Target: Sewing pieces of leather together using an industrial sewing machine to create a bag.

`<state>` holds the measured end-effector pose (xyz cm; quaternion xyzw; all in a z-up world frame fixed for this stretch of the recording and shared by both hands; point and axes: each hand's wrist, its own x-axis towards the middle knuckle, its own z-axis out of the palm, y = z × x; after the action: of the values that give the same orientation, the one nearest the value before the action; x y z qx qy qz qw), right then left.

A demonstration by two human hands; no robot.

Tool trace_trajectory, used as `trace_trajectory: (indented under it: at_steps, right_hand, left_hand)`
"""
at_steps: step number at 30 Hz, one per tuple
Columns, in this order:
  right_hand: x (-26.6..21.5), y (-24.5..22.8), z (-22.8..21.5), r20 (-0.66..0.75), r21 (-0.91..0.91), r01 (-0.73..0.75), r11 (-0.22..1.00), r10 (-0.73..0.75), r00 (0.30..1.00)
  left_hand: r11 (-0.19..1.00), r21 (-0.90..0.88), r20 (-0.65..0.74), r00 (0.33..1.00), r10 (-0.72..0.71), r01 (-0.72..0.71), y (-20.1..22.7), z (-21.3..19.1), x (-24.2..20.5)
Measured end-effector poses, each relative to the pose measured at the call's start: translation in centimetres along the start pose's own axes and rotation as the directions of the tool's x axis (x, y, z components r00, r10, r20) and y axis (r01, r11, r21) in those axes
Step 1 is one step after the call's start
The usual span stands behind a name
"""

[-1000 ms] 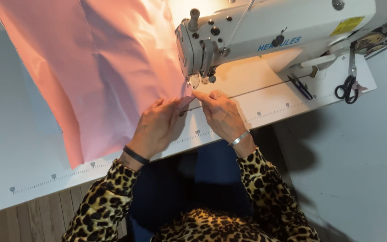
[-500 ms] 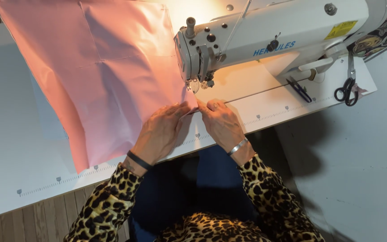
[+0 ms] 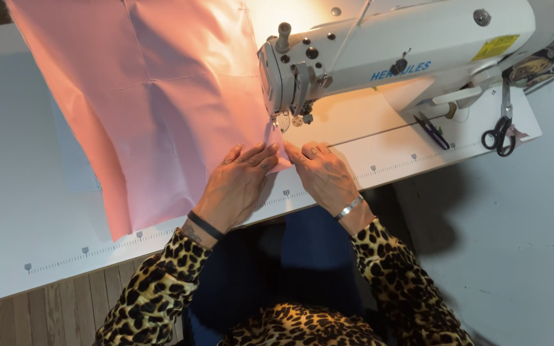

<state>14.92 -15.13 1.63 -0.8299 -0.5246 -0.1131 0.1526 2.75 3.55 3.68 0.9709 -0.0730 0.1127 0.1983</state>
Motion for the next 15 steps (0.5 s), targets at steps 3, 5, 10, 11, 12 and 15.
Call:
trace_trajectory:
  at_steps: [3,5,10,11,12,15]
  right_hand:
    - [0.47,0.01,-0.26,-0.006,0.025,0.0,1.0,0.0,1.0]
    - [0.01,0.36,0.06,-0.013,0.014,0.001,1.0,-0.001,1.0]
    - [0.32,0.16,-0.18,-0.012,-0.001,0.033,0.999,-0.033,0.999]
    - [0.48,0.29,-0.25,-0.01,-0.009,0.028,1.0,-0.028,1.0]
    - [0.38,0.26,-0.33,-0.001,-0.012,0.026,1.0,-0.026,1.0]
    - [0.39,0.15,-0.63,0.003,-0.003,0.035,0.999,-0.035,0.999]
  left_hand:
    - [1.0,-0.019,-0.055,0.998,0.01,-0.011,-0.44,0.39,-0.04]
    - [0.999,-0.045,-0.051,0.999,-0.001,-0.001,-0.31,0.21,0.16]
    - [0.998,-0.067,-0.072,0.997,-0.003,-0.002,-0.08,0.25,0.29]
    - [0.998,-0.066,-0.07,0.998,-0.001,-0.004,-0.07,0.36,0.56]
    - [0.998,-0.07,-0.066,0.998,-0.007,0.003,0.17,0.57,0.51]
    - [0.999,-0.048,-0.127,0.992,0.003,-0.009,0.3,0.64,0.58]
